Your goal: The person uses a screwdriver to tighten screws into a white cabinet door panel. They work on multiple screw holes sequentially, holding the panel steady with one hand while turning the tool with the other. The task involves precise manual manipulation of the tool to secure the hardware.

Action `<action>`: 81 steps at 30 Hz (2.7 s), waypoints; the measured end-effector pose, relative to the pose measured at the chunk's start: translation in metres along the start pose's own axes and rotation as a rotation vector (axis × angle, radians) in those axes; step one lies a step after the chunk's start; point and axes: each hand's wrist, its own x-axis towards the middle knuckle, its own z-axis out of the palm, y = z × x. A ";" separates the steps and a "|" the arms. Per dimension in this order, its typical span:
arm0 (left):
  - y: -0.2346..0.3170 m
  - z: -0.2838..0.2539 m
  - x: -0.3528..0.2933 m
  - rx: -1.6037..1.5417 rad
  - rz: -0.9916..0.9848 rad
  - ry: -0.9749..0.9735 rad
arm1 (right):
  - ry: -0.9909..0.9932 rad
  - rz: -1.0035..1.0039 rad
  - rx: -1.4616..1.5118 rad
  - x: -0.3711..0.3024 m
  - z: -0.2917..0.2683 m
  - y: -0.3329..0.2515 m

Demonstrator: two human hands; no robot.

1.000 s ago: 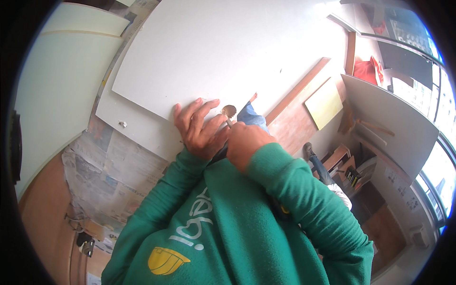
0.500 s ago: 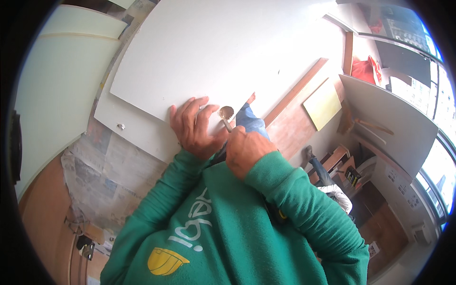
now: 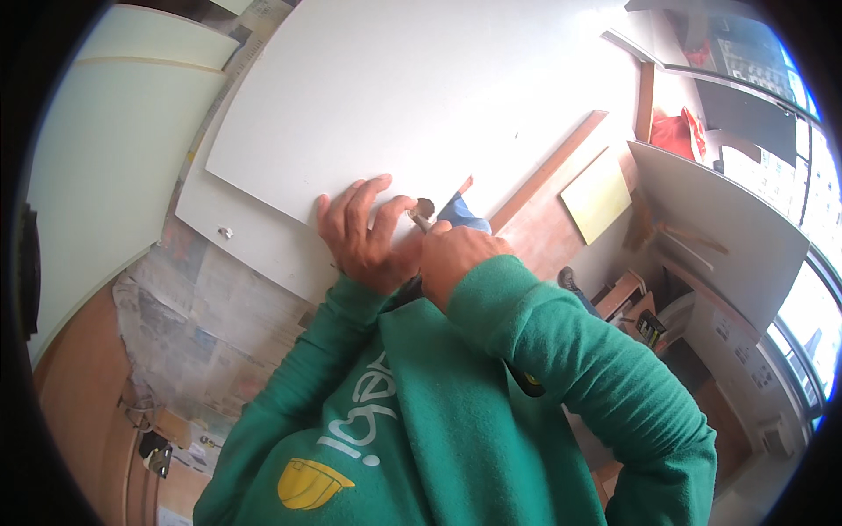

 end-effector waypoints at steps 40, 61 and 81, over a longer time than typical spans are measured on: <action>0.023 -0.006 0.001 0.058 -0.063 -0.091 | 0.128 -0.195 0.073 -0.013 0.014 0.051; 0.023 0.013 -0.003 0.043 -0.147 0.007 | -0.050 -0.237 -0.195 0.005 -0.026 0.021; 0.020 0.016 -0.009 0.012 -0.149 0.037 | -0.050 -0.123 -0.074 0.001 -0.025 0.014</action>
